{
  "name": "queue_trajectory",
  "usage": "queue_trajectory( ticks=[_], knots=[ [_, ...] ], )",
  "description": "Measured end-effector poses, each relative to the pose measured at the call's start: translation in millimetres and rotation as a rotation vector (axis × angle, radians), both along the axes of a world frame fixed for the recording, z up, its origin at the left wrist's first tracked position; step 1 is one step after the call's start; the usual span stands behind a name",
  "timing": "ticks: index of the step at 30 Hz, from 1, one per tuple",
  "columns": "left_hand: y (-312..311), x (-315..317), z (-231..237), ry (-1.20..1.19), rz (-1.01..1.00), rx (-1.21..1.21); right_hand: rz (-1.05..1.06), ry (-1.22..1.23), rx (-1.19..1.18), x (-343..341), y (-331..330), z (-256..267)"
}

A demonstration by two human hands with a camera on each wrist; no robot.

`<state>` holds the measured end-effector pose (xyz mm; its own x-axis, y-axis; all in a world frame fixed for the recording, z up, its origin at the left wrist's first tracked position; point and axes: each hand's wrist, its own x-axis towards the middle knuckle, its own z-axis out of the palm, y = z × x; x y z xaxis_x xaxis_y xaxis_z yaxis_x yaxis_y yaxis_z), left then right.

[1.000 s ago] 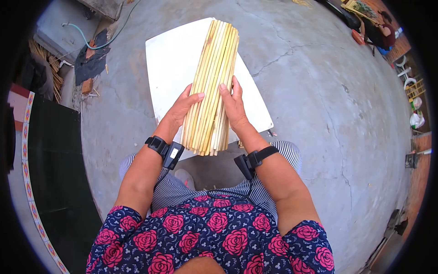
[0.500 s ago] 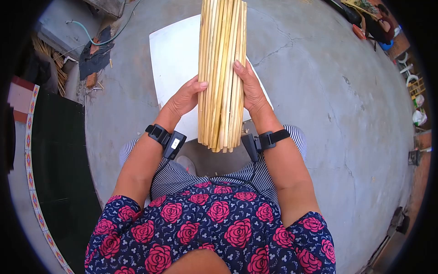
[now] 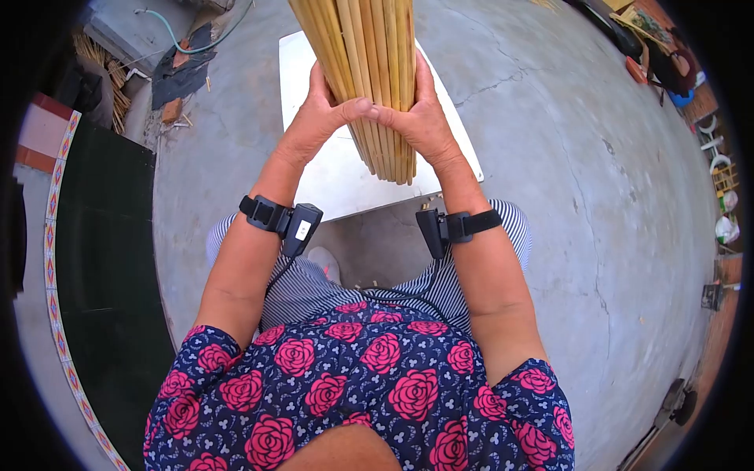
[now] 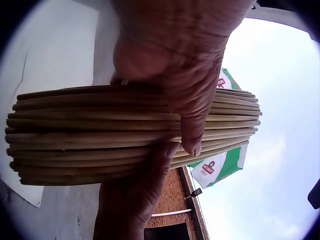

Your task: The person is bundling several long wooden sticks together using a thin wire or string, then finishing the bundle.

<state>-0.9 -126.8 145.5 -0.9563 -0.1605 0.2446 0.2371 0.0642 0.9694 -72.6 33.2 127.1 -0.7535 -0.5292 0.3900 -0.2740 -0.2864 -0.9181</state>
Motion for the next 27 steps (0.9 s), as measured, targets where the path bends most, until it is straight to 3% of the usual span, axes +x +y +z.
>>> queue_trajectory(
  ticks=[3,5,9,12,20,24,27],
  knots=[
    [-5.9,3.8,4.7,0.047,0.058,-0.037,0.063,0.038,-0.004,1.2,-6.0,0.6],
    [-14.6,2.5,-5.7,0.046,0.065,-0.071,0.061,0.073,0.112,-3.4,-6.9,-9.6],
    [-22.2,3.9,-47.5,-0.147,0.027,-0.086,0.107,0.009,0.266,-8.1,-12.8,-45.5],
    [-21.2,7.6,-44.1,-0.196,0.035,-0.070,0.120,-0.001,0.294,-8.2,-15.7,-44.7],
    [-1.3,4.3,12.2,0.278,0.368,-0.065,0.002,0.182,0.494,-3.7,-23.0,-32.0],
    [1.0,7.8,17.4,0.203,0.480,-0.188,-0.047,0.268,0.551,4.8,-22.0,-23.5],
    [-4.7,6.5,11.2,0.267,0.385,-0.055,-0.053,0.338,0.532,6.1,-16.5,-21.7]
  ],
)
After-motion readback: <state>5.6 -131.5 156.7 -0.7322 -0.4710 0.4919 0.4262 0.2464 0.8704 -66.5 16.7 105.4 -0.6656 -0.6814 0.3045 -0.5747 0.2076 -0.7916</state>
